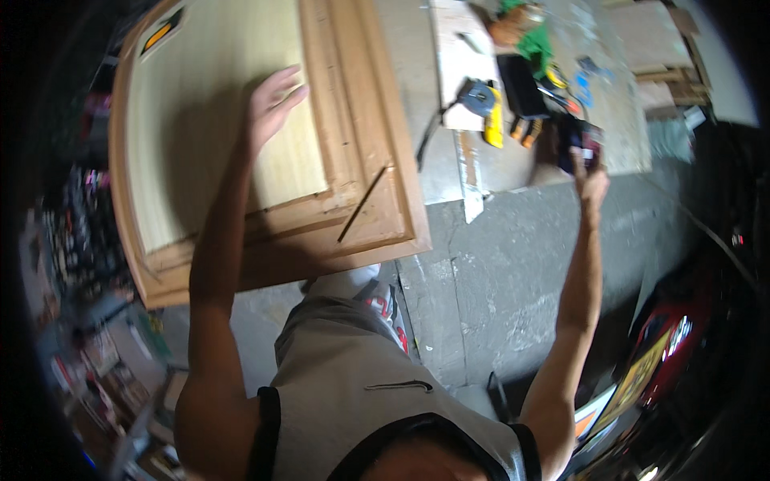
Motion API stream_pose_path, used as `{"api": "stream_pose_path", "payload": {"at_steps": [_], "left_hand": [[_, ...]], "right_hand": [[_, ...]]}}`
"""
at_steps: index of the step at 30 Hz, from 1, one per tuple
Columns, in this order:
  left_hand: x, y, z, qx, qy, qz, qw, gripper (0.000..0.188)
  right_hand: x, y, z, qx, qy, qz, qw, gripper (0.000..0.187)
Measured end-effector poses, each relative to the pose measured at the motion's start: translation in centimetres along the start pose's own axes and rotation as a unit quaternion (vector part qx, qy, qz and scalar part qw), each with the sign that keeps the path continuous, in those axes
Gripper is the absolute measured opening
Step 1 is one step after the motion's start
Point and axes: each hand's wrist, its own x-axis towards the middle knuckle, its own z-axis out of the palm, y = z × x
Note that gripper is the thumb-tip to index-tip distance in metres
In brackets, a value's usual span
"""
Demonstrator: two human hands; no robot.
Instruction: The person assembles a wooden frame by attaching small wooden pieces to the edges using a nail gun. They repeatedly position the pieces, fire nails, and adjust the frame on a workbench.
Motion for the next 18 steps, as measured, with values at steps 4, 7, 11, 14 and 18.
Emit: {"api": "stream_pose_path", "payload": {"at_steps": [4,7,11,14,18], "left_hand": [[-15.2,-10.0,-15.4,0.071,0.189,-0.086,0.976,0.042],[-26.3,-13.3,-24.2,0.015,0.326,-0.299,0.897,0.038],[-35.5,-14.9,-31.1,0.328,0.274,-0.432,0.794,0.059],[-36.9,-17.8,-33.9,0.313,0.278,-0.436,0.796,0.059],[-36.2,-21.7,-36.1,0.281,0.281,-0.334,0.855,0.053]], "right_hand": [[8.8,6.3,3.1,-0.140,-0.015,0.043,0.989,0.073],[11.6,10.3,5.9,-0.171,-0.009,0.055,0.984,0.081],[12.4,10.7,7.3,-0.088,-0.023,0.054,0.994,0.067],[8.3,4.3,6.9,-0.054,0.159,-0.096,0.981,0.053],[-5.5,-11.6,9.0,0.119,0.055,-0.237,0.963,0.030]]}}
